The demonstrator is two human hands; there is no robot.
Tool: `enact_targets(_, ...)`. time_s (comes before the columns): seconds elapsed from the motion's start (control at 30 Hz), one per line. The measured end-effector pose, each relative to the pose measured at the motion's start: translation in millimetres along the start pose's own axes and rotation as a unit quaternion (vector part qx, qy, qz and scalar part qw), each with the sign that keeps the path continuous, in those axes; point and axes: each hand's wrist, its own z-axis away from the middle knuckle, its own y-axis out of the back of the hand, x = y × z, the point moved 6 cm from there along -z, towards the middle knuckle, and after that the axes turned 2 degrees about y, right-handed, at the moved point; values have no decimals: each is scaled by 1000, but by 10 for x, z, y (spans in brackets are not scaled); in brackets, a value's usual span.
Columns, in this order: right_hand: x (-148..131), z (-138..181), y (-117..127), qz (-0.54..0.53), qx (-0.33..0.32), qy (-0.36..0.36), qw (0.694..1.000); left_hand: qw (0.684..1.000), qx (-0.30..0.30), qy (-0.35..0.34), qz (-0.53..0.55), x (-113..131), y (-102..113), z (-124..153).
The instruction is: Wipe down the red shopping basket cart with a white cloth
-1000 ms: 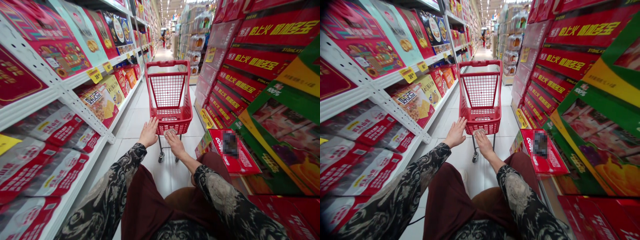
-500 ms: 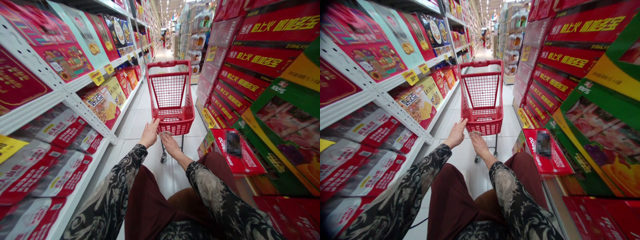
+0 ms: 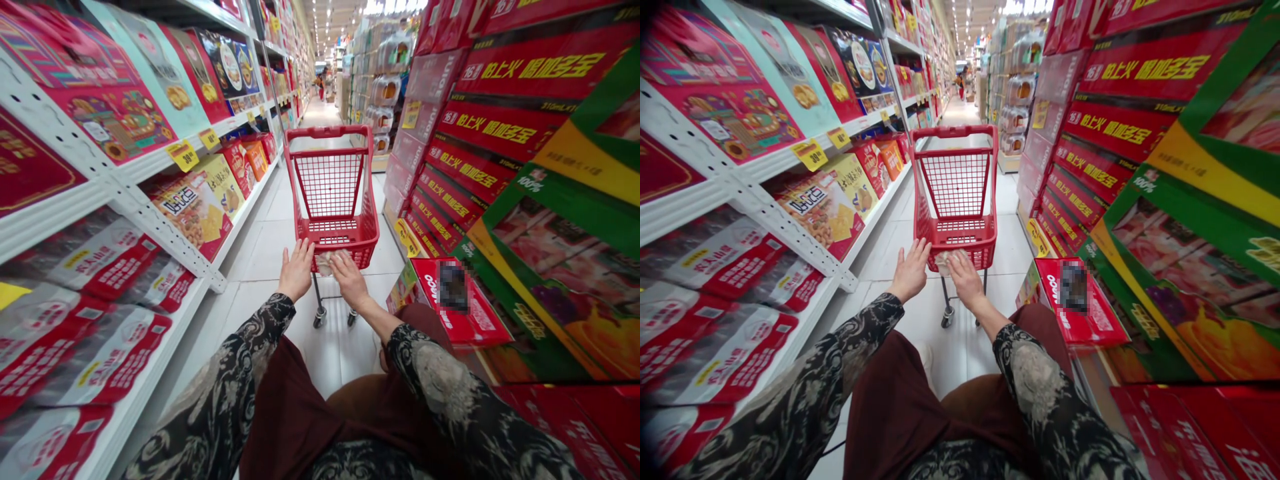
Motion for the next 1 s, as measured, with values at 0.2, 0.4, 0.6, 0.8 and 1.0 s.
enact_targets(0.2, 45, 322, -214, 4, -36, -2, 999, 1000, 3, -2, -12, -30, -9, 38)
enact_targets(0.4, 248, 155, 438, 17, 97, -62, 993, 999, 29, 8, -10, 62, -17, 45)
enact_targets(0.6, 315, -5, 535, 10, 102, -71, 992, 999, 35, -25, -5, 315, -39, -7)
enact_targets(0.8, 260, 187, 242, -1, 54, -81, 995, 999, 37, -21, -9, 256, -55, 13)
enact_targets(1.0, 296, 433, 203, -14, 13, -84, 996, 999, 43, -17, -9, 230, -61, 28)
